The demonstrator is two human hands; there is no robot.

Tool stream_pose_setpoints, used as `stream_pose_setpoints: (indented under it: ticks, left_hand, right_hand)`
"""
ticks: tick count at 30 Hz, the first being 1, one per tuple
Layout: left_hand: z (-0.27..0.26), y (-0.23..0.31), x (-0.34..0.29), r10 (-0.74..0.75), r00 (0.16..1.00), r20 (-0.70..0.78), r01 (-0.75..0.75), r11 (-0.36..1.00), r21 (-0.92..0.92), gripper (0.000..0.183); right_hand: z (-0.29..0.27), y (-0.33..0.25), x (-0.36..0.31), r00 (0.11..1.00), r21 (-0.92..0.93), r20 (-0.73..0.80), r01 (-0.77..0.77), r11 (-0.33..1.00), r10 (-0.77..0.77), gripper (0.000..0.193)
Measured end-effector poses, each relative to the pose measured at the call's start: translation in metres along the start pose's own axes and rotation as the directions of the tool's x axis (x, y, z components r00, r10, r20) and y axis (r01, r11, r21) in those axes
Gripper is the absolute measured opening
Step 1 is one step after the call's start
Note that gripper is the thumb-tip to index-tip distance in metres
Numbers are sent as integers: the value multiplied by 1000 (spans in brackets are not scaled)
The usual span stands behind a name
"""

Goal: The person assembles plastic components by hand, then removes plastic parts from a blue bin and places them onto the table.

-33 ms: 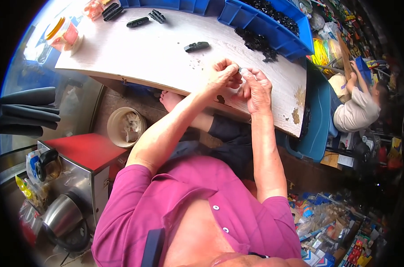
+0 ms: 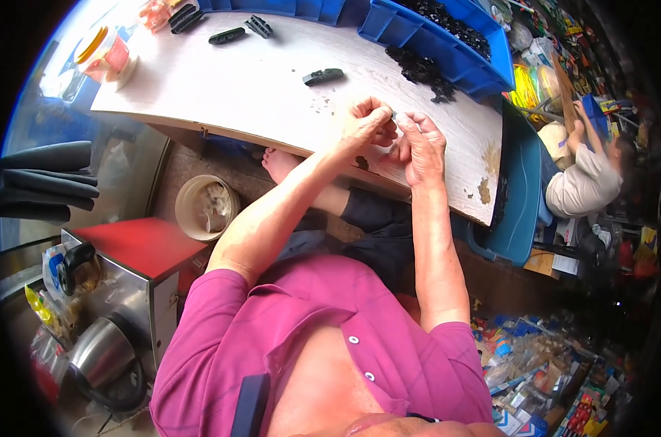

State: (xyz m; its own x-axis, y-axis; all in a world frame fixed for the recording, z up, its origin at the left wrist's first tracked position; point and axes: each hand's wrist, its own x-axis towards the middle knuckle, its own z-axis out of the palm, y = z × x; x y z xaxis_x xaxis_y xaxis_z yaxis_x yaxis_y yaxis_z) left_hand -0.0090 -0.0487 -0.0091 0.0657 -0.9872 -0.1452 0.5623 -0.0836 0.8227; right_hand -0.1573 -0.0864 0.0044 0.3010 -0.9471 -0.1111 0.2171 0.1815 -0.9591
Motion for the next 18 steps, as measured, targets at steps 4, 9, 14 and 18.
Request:
stream_pose_setpoints:
  ticks: [4, 9, 14, 18]
  left_hand:
    - [-6, 9, -13, 530, 843, -88, -328, 637, 698, 28]
    - [-59, 45, 5, 830, 542, 127, 129, -231, 964, 30]
    - [-66, 38, 6, 630, 761, 156, -187, -17, 982, 24]
    - [-38, 10, -8, 379, 922, -75, -284, 795, 536, 24]
  right_hand:
    - [-2, 4, -2, 998, -19, 42, 54, 998, -54, 21]
    - [-2, 4, -3, 998, 102, 40, 44, 994, -49, 17]
    - [3, 3, -4, 998, 188, -27, 56, 981, -52, 19]
    - [16, -6, -7, 997, 280, -7, 70, 957, -71, 17]
